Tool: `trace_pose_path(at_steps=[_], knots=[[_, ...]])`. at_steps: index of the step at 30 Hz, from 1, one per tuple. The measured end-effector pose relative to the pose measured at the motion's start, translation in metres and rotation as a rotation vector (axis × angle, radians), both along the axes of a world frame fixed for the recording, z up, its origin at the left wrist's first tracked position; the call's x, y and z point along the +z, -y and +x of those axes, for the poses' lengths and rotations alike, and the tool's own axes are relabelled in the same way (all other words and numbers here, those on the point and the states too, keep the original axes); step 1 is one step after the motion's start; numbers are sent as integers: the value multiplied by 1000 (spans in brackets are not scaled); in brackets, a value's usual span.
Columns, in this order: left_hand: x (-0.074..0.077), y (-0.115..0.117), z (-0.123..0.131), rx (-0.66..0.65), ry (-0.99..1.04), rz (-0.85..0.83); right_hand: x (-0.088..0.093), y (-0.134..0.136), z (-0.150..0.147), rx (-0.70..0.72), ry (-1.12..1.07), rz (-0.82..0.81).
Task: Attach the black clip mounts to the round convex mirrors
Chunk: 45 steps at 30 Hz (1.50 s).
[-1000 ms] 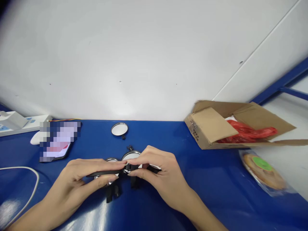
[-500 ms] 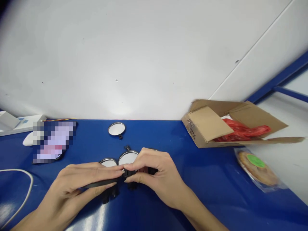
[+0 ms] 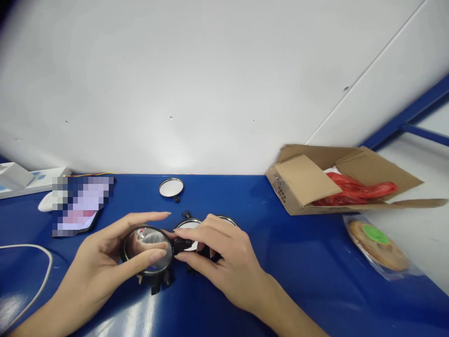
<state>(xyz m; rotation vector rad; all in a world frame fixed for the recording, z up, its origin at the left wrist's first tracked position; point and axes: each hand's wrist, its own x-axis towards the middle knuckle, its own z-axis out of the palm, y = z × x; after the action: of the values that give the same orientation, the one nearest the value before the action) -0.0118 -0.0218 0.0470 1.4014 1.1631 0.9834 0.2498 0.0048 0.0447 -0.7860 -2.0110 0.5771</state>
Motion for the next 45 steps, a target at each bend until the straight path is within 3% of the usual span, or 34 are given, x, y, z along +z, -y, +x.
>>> trace_pose_path(at_steps=[4,7,10,17,27,31,38,45], knots=[[3,-8,-1,48,-59,91,-6,1,-4,-55,26,207],[5,-11,-3,2,-169,281,-8,4,-6,-76,62,275],[6,-10,-3,-63,-242,356,-9,7,-8,-81,75,309],[7,-14,-9,-174,-312,353,-11,10,-10,-90,107,351],[18,-39,-42,-365,-399,200,-8,9,-7,-31,119,328],[18,-40,-39,-301,-370,300,-9,11,-10,-32,129,320],[7,-20,-14,-82,-425,674,-15,11,-17,-93,131,316],[2,-12,-7,-14,-465,820,-18,11,-16,-77,139,260]])
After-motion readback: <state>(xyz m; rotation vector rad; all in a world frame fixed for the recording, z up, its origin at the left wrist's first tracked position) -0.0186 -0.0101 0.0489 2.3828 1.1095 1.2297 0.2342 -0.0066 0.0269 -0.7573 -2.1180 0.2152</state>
